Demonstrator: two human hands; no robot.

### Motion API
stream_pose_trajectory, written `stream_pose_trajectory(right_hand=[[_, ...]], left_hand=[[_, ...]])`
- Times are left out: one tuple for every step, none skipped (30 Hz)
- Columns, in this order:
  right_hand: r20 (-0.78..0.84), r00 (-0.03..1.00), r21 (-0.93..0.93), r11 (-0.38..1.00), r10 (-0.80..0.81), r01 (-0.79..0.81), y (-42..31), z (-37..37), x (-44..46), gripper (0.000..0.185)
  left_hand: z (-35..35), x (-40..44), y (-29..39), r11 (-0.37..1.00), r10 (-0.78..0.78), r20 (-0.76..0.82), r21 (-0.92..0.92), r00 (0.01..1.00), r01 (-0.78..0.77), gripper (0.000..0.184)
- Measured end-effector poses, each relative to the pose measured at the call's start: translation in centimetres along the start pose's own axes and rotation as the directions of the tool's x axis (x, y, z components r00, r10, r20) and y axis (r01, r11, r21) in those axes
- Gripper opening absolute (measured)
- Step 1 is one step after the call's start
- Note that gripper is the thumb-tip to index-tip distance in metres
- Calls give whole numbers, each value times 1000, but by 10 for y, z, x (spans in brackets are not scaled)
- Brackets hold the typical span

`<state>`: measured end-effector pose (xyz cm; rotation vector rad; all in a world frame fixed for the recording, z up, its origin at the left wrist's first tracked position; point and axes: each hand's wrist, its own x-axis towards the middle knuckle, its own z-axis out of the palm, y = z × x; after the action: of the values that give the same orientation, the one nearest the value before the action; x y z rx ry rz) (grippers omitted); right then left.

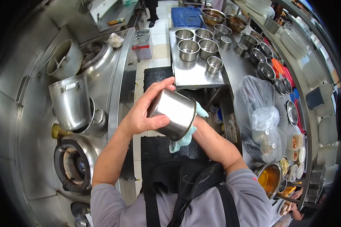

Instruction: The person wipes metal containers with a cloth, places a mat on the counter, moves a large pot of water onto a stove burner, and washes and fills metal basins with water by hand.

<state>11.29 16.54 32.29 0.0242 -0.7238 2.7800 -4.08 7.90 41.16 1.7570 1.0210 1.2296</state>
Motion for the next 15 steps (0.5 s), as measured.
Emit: stream_pose_trajectory(right_hand=[[-97,995,-52,998,-35,30,-15,4,-4,47],[-167,983,-173,984,-79,49,-30,4,-1,49],[-233,964,-287,956,-127,56,-40,0,1,50],[45,914,-790,545,-404,280,-41,-20,1,57],[147,888,-795,482,-436,369,-60,-11,-3,55],[344,822,-931,-275,-453,238,-78,-14,2,51],[497,809,-500,-865,-314,-29,-91,-18,10,48],[445,807,-656,-755,-388,-1,-95,-24,21,42],[438,809,-655,-756,-392,-12,-98,-26,27,42],[295,880,-665,-742,-372,-90,-103,-25,31,42],[148,926,-660,-732,-348,-170,-112,-25,37,42],[338,865,-584,-804,-371,-117,-114,-57,49,42],[242,862,-717,-681,-445,-150,-124,-35,51,46],[43,829,-903,-377,-557,-207,-127,-46,59,45],[-70,803,-951,-205,-592,-234,-129,-73,66,45]], left_hand=[[-7,18,-11,1000,7,10,-6,1000,-7,102],[-15,35,-21,996,-51,60,-76,997,56,106],[-23,49,-31,982,-111,115,-143,987,127,111],[-36,61,-33,975,-170,147,-117,974,188,119],[-44,71,-42,971,-166,168,-144,972,191,120],[-50,82,-49,923,-209,227,-275,951,269,116],[-52,93,-56,849,-244,290,-398,925,348,113],[-52,103,-62,843,-241,296,-408,924,351,113],[-53,116,-67,816,-309,313,-398,898,419,102],[-57,127,-71,786,-372,332,-383,867,485,92],[-61,136,-82,790,-360,344,-383,867,479,92],[-66,144,-101,746,-307,360,-483,881,457,84],[-70,152,-118,688,-254,370,-580,893,436,75],[-73,157,-129,623,-242,376,-647,894,441,74],[-78,164,-140,621,-229,394,-645,890,445,74]])
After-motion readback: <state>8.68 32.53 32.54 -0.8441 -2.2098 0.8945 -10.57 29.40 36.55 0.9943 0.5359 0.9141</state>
